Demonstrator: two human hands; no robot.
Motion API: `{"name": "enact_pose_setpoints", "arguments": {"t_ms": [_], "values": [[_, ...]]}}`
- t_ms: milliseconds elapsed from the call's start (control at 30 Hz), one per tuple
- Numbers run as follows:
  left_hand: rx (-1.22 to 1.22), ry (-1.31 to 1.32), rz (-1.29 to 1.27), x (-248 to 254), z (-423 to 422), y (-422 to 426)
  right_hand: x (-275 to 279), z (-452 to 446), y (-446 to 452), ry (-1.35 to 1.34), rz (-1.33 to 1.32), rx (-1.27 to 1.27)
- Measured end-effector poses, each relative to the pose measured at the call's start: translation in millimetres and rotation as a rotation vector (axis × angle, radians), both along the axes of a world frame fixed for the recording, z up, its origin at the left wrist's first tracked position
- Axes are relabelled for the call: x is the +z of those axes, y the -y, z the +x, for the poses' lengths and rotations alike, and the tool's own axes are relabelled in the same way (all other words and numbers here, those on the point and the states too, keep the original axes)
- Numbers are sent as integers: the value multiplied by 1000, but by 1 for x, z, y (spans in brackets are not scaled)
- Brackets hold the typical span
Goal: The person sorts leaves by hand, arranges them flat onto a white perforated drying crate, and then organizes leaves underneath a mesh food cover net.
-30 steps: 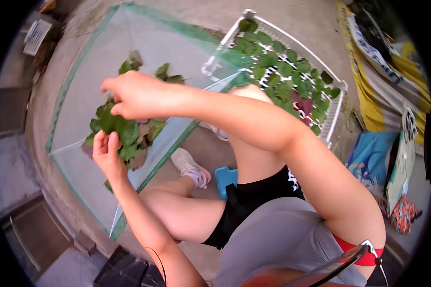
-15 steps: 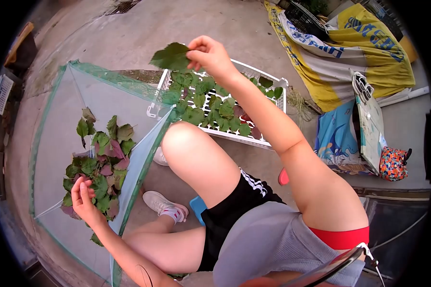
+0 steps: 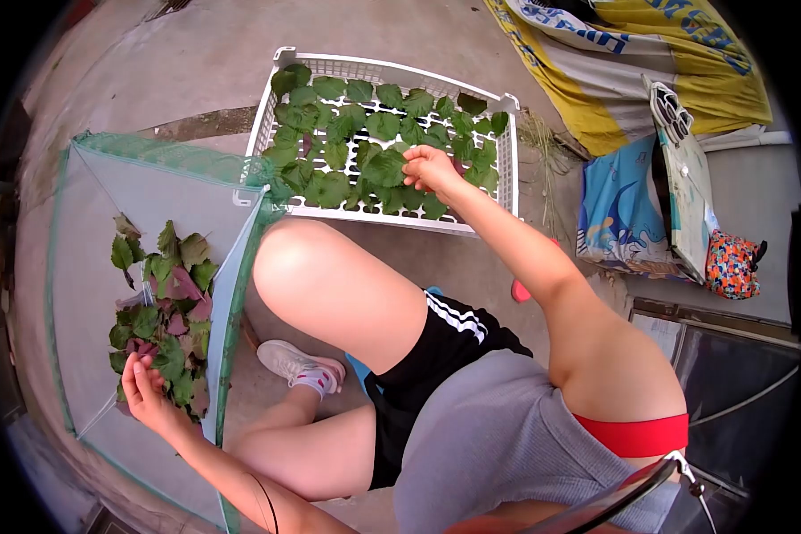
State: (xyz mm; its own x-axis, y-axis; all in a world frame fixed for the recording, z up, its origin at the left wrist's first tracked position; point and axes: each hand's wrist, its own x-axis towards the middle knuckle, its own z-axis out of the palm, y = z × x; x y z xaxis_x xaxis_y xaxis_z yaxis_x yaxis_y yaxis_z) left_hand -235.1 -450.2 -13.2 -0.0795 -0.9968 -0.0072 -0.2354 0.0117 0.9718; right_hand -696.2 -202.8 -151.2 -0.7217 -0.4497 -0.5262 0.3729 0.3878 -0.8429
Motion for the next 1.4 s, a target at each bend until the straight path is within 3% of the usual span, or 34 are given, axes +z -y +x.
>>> {"name": "enact_pose_setpoints", "arguments": {"t_ms": [100,200,367,467,567,667,1033,1167,1233,1300,1400], "values": [[4,6,1,-4,4,2,-15,9,-13,32,26,31],[3,13,1,-9,6,6,-22,16,-19,266,0,-26],[-31,52,12,-13,8,10,-32,26,-14,234,117,70],[-44,63,11,-16,6,10,-39,33,-15,-194,266,281],[-49,66,1,-18,5,10,-64,27,-18,-330,369,430],[-46,64,6,-19,4,10,-48,26,-12,-171,445,394],[-56,136,-45,-13,-3,5,-48,32,-15,-268,506,546],[-61,142,-60,-14,-3,6,-25,38,-13,-454,626,610],[-75,140,-54,-15,-1,7,-19,41,-13,-843,650,641],[-82,146,-59,-16,-3,7,-8,41,-8,-896,576,637],[-117,179,-26,-15,0,8,30,46,24,-891,261,552]]}}
